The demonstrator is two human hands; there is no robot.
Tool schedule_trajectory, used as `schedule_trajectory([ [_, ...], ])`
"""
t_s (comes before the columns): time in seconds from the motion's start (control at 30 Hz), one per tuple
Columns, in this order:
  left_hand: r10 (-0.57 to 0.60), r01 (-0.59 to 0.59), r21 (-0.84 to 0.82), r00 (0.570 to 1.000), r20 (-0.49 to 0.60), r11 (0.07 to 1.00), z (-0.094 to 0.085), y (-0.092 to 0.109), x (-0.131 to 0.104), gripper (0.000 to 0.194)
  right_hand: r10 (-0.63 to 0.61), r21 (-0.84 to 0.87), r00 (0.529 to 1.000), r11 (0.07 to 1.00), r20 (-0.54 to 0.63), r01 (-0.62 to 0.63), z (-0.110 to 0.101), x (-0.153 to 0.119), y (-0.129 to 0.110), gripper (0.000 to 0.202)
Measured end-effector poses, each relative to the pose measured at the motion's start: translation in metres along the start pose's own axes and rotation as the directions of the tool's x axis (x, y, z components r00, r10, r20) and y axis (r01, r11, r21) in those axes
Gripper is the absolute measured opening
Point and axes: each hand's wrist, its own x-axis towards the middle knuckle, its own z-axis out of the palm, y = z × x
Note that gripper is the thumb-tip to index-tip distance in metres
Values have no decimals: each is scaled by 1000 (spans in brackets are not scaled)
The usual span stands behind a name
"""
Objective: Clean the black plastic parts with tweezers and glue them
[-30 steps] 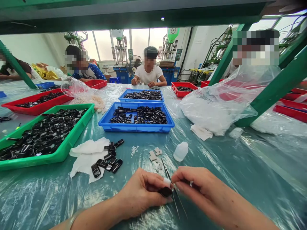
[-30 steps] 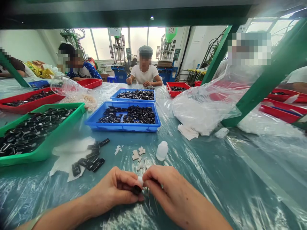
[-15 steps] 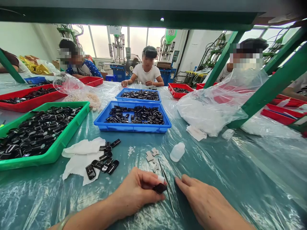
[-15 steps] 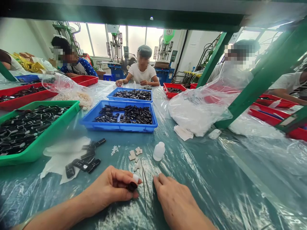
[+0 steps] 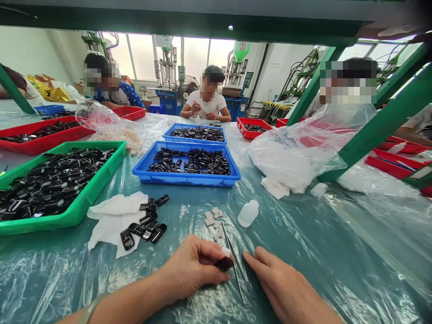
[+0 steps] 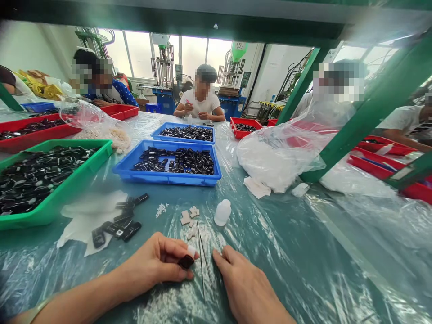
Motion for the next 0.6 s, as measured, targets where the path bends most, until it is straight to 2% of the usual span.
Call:
schedule_trajectory([
  [0.03, -10, 10, -2, 1000, -4, 1000, 0, 0, 0, 40, -29, 83, 998, 996, 48, 25, -6, -2, 0, 48],
  [0.1, -34, 34, -8, 999, -7, 999, 0, 0, -1, 40, -80, 240, 996, 967, -46, 88, -19, -4, 2, 52],
  [0.23, -60, 60, 5, 998, -14, 998, 2, 4, -4, 40, 59, 448, 988, 886, 143, -117, -35, -3, 3, 81],
  [0.3, -62, 62, -1, 998, -19, 998, 3, 6, -5, 36, 81, 544, 978, 821, 190, -173, -38, -2, 0, 90],
  [0.43, -53, 53, 22, 999, 3, 998, 5, 9, -6, 29, 52, 617, 979, 769, 198, -166, -39, -5, -10, 98],
  [0.6, -55, 56, -21, 998, 32, 998, 3, 6, -4, 30, -8, 680, 989, 727, 146, -94, -40, -7, -27, 91],
])
